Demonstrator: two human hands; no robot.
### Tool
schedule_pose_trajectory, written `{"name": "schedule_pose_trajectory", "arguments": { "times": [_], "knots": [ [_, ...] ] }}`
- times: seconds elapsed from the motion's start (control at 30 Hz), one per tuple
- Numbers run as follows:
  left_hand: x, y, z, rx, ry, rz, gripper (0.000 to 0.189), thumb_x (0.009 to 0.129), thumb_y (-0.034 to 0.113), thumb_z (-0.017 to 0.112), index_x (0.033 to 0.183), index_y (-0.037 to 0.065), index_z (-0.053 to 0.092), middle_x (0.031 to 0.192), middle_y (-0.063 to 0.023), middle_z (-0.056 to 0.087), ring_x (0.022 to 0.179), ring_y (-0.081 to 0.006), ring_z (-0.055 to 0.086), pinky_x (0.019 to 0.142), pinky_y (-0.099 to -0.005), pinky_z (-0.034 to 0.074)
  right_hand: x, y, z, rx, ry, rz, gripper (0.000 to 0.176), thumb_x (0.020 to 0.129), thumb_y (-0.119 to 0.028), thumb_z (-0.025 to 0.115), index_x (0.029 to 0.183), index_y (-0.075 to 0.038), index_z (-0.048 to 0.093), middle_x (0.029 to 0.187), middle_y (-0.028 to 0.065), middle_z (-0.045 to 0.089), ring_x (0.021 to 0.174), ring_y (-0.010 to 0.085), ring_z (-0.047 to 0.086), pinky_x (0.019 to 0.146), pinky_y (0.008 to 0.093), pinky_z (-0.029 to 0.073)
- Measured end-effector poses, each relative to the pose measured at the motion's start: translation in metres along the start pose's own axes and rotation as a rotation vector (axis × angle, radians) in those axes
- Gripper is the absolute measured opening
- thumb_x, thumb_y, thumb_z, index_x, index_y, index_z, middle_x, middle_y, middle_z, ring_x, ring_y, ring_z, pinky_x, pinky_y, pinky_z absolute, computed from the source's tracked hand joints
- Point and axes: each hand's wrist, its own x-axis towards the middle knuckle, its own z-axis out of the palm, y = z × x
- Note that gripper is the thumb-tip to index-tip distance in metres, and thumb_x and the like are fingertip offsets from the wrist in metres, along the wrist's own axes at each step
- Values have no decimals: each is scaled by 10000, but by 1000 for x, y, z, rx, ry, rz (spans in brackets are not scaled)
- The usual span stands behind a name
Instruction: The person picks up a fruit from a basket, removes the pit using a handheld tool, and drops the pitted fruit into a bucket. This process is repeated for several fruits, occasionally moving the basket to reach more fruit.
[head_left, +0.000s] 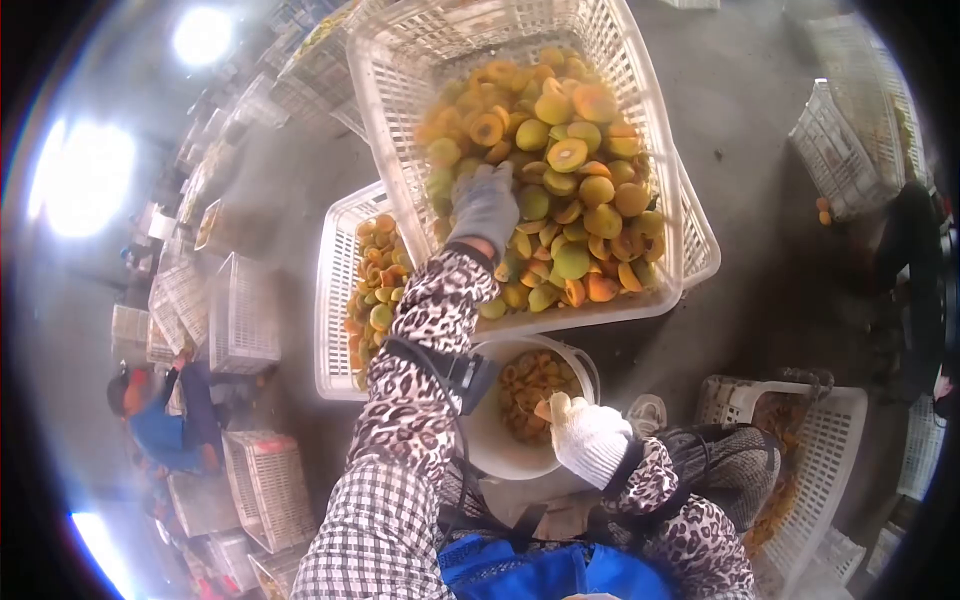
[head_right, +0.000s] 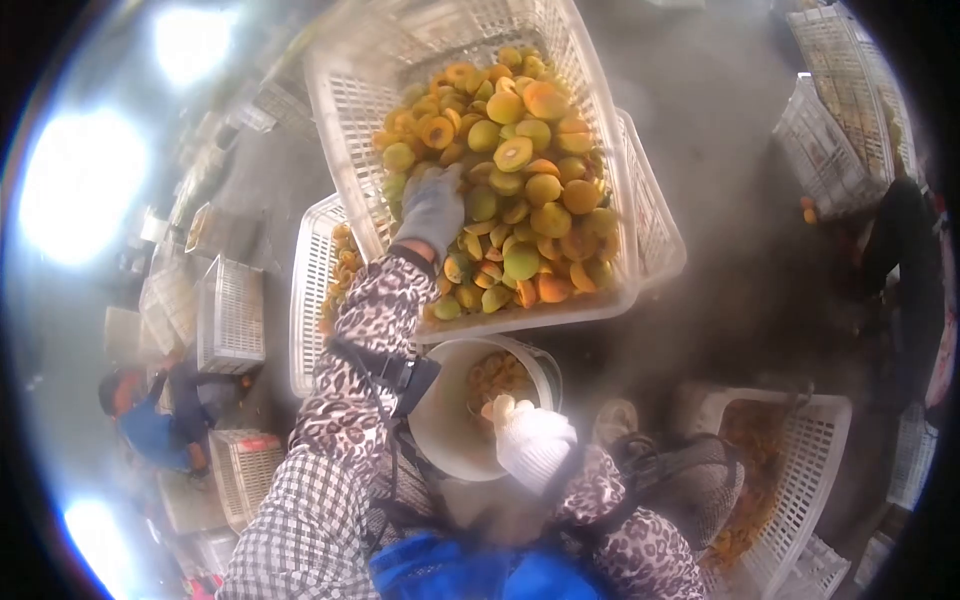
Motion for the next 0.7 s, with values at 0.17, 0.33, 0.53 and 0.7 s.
{"name": "schedule_pose_trajectory", "arguments": {
  "times": [0.17,0.33,0.53,0.7],
  "knots": [
    [-43,-4,-36,-570,318,27,231,803,120,699,1032,88,693,999,-139,642,936,-306,623,868,-372,499,9,0,-18,672,169,51,233,870,-212,655,1001,-52,547,715,169,636,585,369,652,528,437,534],
    [-119,10,-99,-1598,-88,-404,184,834,89,662,1012,44,645,930,-99,615,869,-271,640,839,-381,533,21,0,-32,812,434,-48,302,830,-149,684,1096,-40,593,792,149,647,747,322,655,654,414,521],
    [-175,62,-115,-2200,-364,-693,320,937,367,590,955,49,618,885,-100,599,868,-254,636,783,-406,575,15,-20,-52,700,342,-24,162,849,-134,660,938,-38,565,764,133,647,653,296,653,559,373,514],
    [-192,53,-102,-2080,-281,-728,435,994,463,509,906,46,600,873,-99,615,805,-241,643,800,-432,587,10,-25,-51,684,145,120,187,871,-196,637,950,-43,564,710,145,635,622,295,650,559,392,516]
  ]
}}
